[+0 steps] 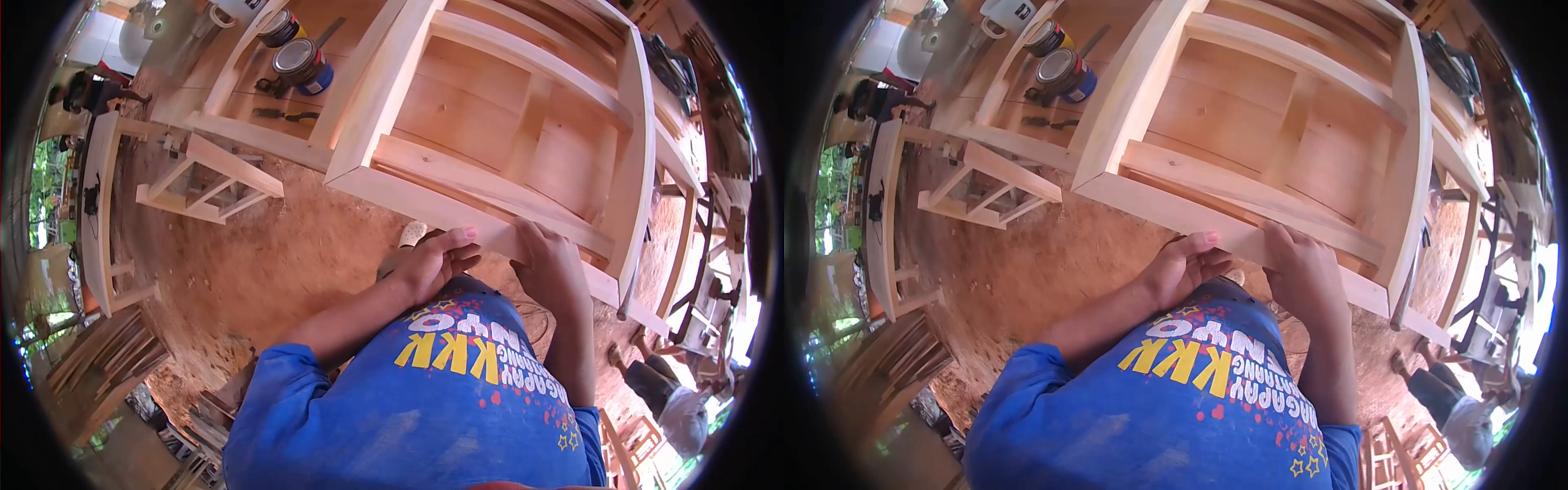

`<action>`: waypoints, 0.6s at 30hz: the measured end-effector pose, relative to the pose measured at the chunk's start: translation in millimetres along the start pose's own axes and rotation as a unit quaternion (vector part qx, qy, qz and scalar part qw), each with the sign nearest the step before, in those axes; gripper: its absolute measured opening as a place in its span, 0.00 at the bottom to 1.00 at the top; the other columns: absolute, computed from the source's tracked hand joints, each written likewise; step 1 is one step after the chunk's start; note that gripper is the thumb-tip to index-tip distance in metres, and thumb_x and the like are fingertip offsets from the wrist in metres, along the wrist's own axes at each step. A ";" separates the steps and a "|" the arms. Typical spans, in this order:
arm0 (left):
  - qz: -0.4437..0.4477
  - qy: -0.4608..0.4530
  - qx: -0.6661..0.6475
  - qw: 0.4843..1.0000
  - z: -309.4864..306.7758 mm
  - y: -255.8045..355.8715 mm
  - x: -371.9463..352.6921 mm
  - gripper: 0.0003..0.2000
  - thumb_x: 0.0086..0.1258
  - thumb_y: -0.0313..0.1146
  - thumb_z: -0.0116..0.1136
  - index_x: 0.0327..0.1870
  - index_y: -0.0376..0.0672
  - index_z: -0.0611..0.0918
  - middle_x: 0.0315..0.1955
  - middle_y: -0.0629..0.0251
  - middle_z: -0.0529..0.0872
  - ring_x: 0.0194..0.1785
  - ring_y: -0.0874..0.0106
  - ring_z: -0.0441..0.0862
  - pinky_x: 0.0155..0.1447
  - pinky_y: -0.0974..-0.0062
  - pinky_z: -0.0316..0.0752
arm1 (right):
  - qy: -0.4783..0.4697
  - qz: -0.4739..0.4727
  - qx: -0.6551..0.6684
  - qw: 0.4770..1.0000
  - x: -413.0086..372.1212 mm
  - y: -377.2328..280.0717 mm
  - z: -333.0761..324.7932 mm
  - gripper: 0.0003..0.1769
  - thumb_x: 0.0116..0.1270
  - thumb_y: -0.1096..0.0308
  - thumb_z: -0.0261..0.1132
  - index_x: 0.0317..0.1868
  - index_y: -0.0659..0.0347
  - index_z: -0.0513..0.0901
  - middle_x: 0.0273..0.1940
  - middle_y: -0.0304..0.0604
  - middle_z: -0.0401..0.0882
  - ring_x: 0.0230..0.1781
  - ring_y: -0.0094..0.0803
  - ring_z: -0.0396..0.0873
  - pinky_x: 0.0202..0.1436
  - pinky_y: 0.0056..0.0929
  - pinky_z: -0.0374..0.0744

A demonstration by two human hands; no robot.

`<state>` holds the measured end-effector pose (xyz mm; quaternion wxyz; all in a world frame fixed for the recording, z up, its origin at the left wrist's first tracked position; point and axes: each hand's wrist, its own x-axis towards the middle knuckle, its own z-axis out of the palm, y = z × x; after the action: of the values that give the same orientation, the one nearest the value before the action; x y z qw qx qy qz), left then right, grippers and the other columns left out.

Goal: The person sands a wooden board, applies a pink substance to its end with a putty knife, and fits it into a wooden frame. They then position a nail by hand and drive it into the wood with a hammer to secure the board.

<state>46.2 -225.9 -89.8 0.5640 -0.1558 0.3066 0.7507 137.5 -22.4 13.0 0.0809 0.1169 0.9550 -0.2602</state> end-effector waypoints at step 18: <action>0.463 0.320 0.605 0.563 -97.3 122.0 -50.0 0.29 0.55 0.22 0.81 0.61 0.38 0.84 0.54 0.58 0.88 0.60 0.61 0.85 0.62 0.61 0.82 | 0.220 0.231 -0.102 0.942 -43.3 110.6 -68.2 0.29 0.73 0.57 0.72 0.69 0.63 0.79 0.67 0.57 0.81 0.71 0.58 0.76 0.75 0.50 0.73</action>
<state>-63.9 -346.8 -100.3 -0.0344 0.1552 0.8796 0.4485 202.0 97.6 27.5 -0.0620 0.3795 0.9173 -0.1036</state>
